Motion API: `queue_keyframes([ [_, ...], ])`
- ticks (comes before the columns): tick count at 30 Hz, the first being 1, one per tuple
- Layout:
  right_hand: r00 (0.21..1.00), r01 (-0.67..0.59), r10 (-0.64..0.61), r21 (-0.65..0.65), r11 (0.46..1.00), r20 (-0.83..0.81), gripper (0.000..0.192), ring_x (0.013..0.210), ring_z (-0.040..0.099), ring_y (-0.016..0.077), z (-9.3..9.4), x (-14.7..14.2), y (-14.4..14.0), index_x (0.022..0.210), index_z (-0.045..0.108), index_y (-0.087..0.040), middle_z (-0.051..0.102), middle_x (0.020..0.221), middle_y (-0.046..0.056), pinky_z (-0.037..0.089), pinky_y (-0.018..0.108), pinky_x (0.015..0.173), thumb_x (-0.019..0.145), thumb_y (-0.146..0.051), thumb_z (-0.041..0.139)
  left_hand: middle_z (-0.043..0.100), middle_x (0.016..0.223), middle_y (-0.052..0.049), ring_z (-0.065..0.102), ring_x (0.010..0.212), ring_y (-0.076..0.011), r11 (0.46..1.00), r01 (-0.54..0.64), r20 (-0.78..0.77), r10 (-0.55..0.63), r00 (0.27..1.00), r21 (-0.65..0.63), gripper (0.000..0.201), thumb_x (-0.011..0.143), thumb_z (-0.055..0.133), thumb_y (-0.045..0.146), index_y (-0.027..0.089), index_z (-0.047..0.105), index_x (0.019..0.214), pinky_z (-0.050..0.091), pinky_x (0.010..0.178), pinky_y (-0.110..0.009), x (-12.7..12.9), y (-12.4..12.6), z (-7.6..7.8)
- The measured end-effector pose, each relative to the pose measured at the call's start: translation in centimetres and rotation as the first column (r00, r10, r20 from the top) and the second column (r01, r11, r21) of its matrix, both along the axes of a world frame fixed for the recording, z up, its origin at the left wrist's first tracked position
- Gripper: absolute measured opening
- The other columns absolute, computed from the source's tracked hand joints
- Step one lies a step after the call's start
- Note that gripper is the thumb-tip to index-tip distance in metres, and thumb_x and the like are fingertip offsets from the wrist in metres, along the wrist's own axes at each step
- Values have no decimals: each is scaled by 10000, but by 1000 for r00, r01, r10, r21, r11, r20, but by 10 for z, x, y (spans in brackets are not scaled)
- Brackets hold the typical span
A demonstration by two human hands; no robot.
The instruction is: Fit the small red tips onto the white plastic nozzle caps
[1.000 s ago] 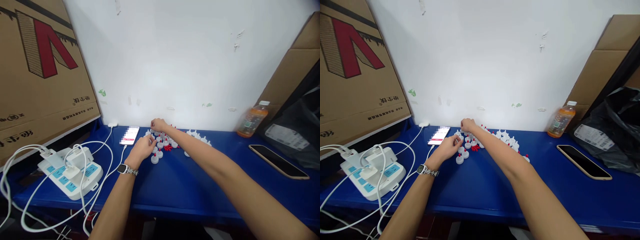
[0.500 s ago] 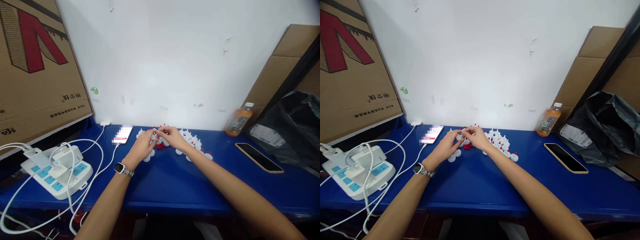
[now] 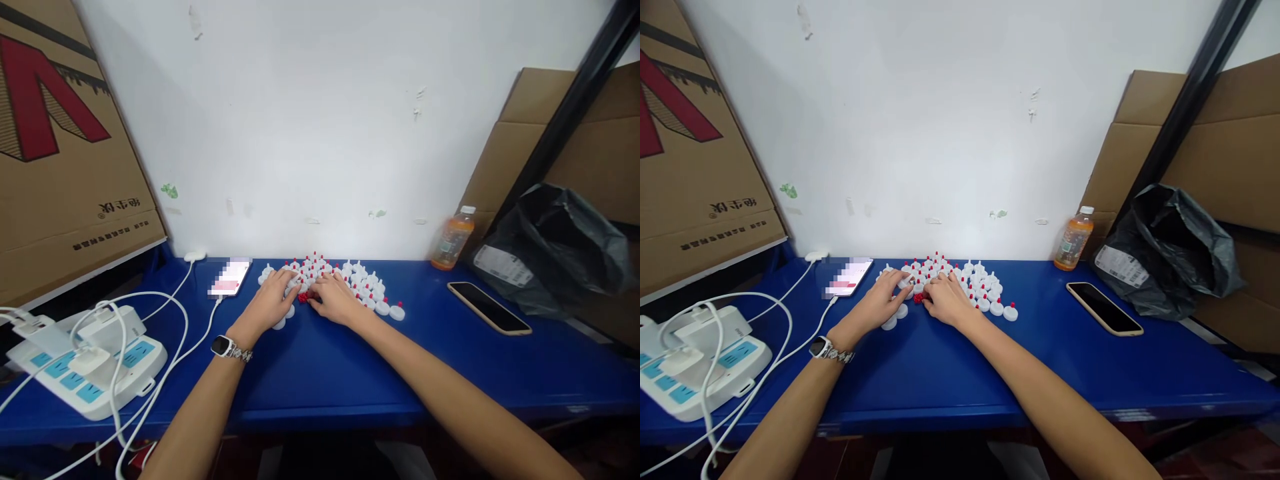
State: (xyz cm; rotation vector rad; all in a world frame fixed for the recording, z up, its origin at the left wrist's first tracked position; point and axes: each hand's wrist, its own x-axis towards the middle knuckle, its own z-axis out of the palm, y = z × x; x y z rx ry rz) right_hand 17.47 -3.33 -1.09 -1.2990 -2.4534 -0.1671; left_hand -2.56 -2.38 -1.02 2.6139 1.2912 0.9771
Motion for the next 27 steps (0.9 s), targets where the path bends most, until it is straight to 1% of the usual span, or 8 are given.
queue_keyframes([
  [5,1000,-10,10,16,1000,-30,61,939,561,249,0,2,0,847,658,-179,701,873,76,335,416,890,858,-216,611,622,1155,-115,553,1110,-280,1000,-8,-5,8,1000,7,341,997,403,395,174,576,1191,454,998,-466,0,-2,2],
  [8,957,-31,13,-55,998,-289,56,861,597,209,2,4,2,842,657,-187,712,843,50,393,378,855,829,-179,603,621,1159,-118,549,1105,-277,1000,2,-8,-2,1000,6,350,1007,387,396,169,566,1205,452,990,-461,0,-4,3],
  [10,829,-68,-13,-125,990,-560,79,776,619,173,4,4,5,877,662,-189,713,824,33,443,332,781,820,-198,607,622,1161,-116,544,1097,-275,1000,13,-18,-13,1000,-3,365,1017,369,408,167,555,1218,449,981,-459,2,-5,4],
  [12,640,-133,-40,-163,978,-767,163,735,638,159,5,4,8,950,675,-186,712,812,27,471,303,723,805,-251,639,625,1161,-114,543,1074,-273,1000,18,-33,-19,999,-18,386,1026,343,430,168,545,1225,451,959,-459,4,-7,6],
  [15,402,-254,-68,-182,950,-913,267,753,665,176,7,2,11,957,705,-178,724,804,44,495,299,700,758,-357,714,630,1153,-113,538,1034,-270,999,35,-61,-36,998,-23,403,1032,315,451,171,550,1202,449,943,-465,8,-11,8],
  [18,252,-315,-124,-202,927,-960,303,670,643,169,9,-3,10,808,701,-179,717,737,43,486,283,612,692,-446,783,633,1133,-104,534,1037,-266,998,57,-67,-58,996,-24,384,1035,318,436,181,559,1192,445,952,-462,13,-17,11],
  [21,211,-314,-123,-186,931,-970,350,578,578,135,10,-7,8,723,670,-180,686,667,19,439,258,537,657,-492,814,629,1129,-103,539,1066,-262,996,82,-48,-83,995,-27,375,1036,338,412,180,546,1245,446,965,-449,17,-21,12],
  [27,225,-357,-108,-185,916,-968,369,586,569,124,16,-1,5,722,661,-175,681,674,17,418,245,534,656,-500,824,598,1205,-123,541,1138,-260,995,96,2,-96,995,-16,416,1038,334,403,179,475,1358,446,1002,-447,18,-22,10],
])
